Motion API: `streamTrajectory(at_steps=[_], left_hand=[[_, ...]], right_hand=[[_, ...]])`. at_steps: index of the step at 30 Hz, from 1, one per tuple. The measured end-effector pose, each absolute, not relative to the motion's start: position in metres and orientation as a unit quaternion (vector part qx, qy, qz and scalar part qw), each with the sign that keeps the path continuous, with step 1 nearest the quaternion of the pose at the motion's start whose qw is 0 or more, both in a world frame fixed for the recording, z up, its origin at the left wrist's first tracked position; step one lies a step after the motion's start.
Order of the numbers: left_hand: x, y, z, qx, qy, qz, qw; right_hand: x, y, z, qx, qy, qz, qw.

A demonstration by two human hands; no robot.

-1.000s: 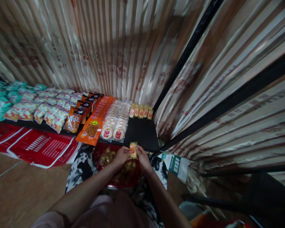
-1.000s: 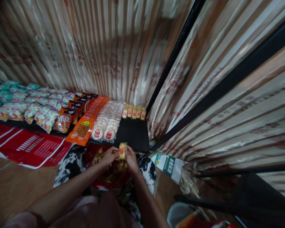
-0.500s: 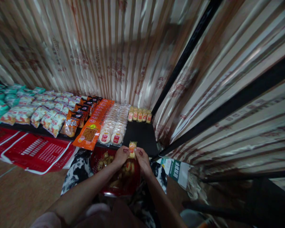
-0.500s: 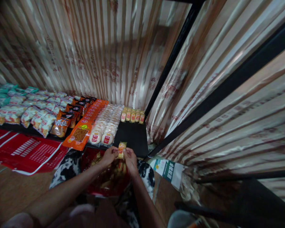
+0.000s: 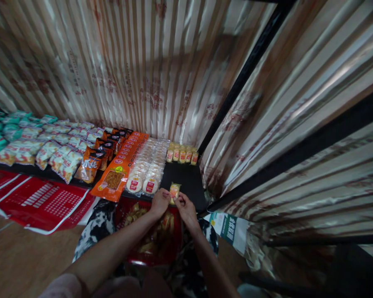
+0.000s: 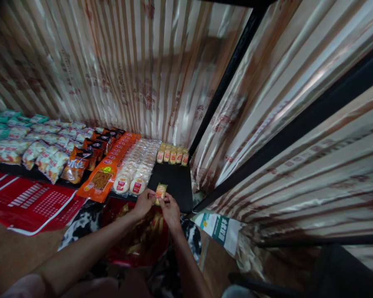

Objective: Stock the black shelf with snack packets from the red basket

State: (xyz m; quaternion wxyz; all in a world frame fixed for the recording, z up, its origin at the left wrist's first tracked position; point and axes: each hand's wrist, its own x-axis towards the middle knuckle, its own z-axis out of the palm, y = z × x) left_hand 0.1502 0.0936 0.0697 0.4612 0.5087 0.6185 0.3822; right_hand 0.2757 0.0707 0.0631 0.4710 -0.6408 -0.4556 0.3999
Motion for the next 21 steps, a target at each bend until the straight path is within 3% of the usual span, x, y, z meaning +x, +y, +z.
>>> streamTrajectory(at_steps=[6,21], left_hand=[[0.157,0.102,0.073,0.526,0.622,0.374,0.444],[0.173,0.123,0.105,0.570,0.653,0.268,0.420]], right_hand=[[0.280,0.084,0.065,-0.657,-0.465,0.369,0.465],[0.283,0.119,0.062,-0.716,-0.543,0.248,0.361]])
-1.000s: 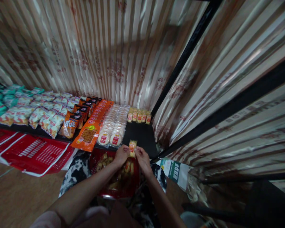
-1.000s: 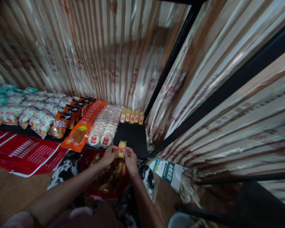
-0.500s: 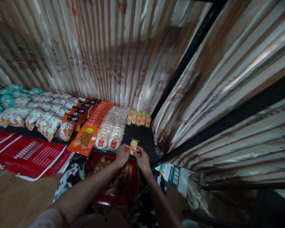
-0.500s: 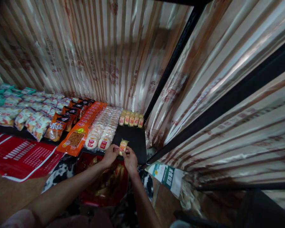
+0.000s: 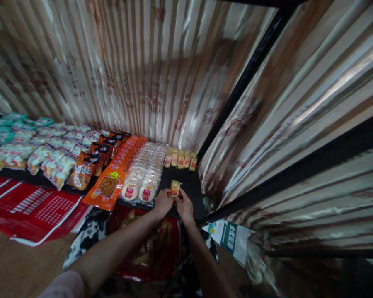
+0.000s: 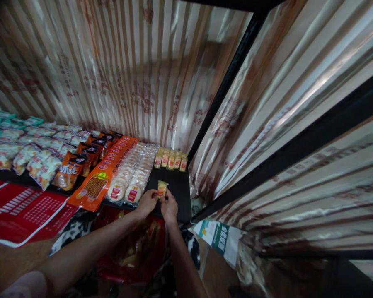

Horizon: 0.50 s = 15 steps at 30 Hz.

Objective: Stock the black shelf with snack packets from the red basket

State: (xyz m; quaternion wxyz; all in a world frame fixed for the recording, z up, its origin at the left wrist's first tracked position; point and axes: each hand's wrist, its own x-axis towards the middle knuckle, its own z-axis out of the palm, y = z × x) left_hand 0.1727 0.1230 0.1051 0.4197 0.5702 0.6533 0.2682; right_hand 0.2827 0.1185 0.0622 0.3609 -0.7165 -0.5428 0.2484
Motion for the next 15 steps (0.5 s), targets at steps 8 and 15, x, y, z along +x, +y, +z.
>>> streamTrajectory(at_steps=[8,15], left_hand=[[0.181,0.140,0.105,0.555,0.636,0.298,0.445],[0.191,0.162,0.104,0.533,0.659,0.299,0.438]], right_hand=[[0.281,0.139,0.057,-0.712,-0.517,0.261,0.397],[0.276,0.160,0.052,-0.653,-0.484,0.319,0.488]])
